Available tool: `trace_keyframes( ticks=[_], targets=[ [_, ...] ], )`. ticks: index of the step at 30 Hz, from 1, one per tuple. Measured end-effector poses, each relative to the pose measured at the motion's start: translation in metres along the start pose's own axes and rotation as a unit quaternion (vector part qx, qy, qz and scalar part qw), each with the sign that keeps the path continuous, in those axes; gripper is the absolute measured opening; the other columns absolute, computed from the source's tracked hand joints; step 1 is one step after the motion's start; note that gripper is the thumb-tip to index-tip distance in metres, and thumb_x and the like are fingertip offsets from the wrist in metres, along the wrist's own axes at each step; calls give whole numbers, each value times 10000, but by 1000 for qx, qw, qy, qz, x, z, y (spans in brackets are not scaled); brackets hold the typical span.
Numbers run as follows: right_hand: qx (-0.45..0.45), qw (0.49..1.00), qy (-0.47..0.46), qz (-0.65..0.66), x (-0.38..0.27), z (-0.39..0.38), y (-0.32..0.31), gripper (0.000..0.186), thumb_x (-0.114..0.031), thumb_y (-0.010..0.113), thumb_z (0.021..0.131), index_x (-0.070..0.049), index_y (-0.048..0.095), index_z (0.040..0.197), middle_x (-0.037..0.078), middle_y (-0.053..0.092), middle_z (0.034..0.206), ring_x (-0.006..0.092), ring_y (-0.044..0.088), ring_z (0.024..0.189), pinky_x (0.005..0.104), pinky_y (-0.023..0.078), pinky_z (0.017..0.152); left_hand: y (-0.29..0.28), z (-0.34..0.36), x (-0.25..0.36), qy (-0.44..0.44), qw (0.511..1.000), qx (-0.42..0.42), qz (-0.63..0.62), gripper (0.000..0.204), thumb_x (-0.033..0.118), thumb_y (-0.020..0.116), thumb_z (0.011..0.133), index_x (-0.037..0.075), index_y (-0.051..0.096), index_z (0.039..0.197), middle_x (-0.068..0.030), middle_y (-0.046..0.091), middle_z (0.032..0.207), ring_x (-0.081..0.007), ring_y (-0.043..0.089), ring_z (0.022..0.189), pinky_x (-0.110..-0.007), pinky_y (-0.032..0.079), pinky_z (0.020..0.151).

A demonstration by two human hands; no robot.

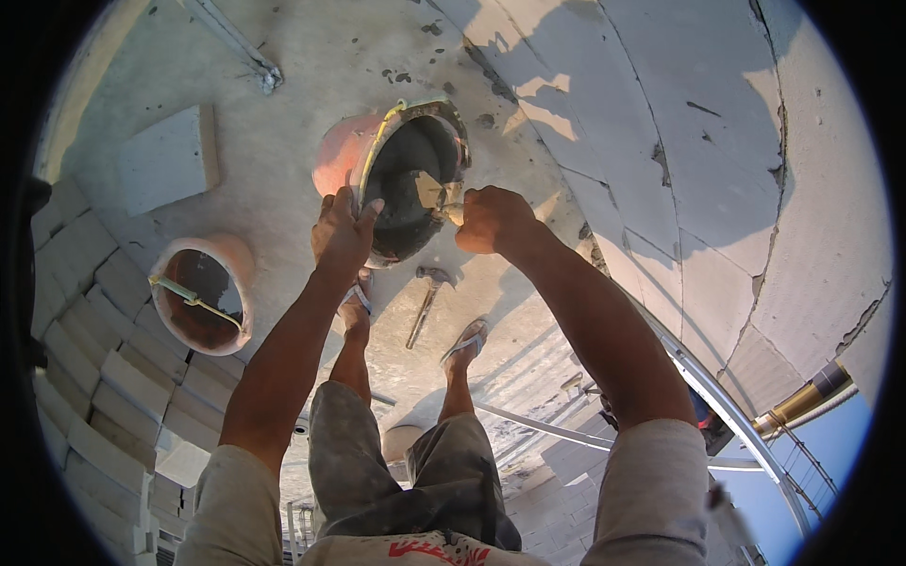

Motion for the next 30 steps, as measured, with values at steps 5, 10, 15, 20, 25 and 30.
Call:
trace_keyframes(
  ticks=[5, 10, 15, 20, 25, 30],
  targets=[
    [96, 979, -12, 179, 44, -20, 7, 567, -391, 737, 719, -48, 573, 1140, 166, 673, 984, 324, 666, 878, 398, 532, 787, -13, 21, -6, 18, 999, 44, 14, 457, 422, 667, 838, 11, 563, 1007, -205, 594, 985, -393, 613, 880, -475, 483, 767],
    [296, 954, 13, 31, 50, 12, 26, 366, -179, 655, 791, -20, 546, 1103, 153, 634, 913, 318, 672, 824, 376, 551, 735, -39, 45, -27, 45, 996, 63, 38, 473, 427, 686, 827, -4, 570, 985, -201, 602, 899, -374, 615, 831, -454, 478, 739],
    [279, 955, 54, 83, -8, 73, 59, 254, -116, 598, 793, 0, 553, 1014, 156, 645, 906, 271, 683, 837, 354, 559, 732, -42, 49, -28, 72, 992, 95, 44, 462, 434, 702, 811, 6, 546, 880, -184, 591, 838, -352, 603, 765, -444, 470, 698],
    [158, 968, 18, 193, -57, 97, 102, 358, -161, 595, 780, -7, 535, 1097, 181, 671, 957, 320, 675, 891, 398, 550, 751, -36, 28, -40, 16, 997, 62, 48, 461, 444, 706, 806, 21, 527, 850, -158, 576, 834, -329, 585, 749, -443, 456, 694],
    [220, 950, -28, 220, -39, 47, 118, 415, -136, 627, 745, -26, 529, 1133, 183, 666, 911, 333, 675, 845, 419, 545, 745, -43, 28, -72, -24, 997, 74, -2, 477, 466, 687, 820, 22, 515, 845, -156, 579, 860, -333, 569, 761, -451, 443, 717],
    [235, 948, -11, 216, -36, 36, 111, 323, -101, 628, 714, -21, 585, 1024, 180, 664, 853, 337, 671, 794, 424, 538, 707, -98, 34, -118, -53, 985, 160, 29, 554, 470, 609, 875, -18, 595, 1137, -231, 594, 1144, -382, 589, 1017, -409, 451, 903]
  ],
)
Point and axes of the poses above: each hand's wrist, its own z-axis towards the middle knuckle, its own y-axis out of the palm, x = y × z, the point moved 5 cm from there along z, towards the middle knuckle
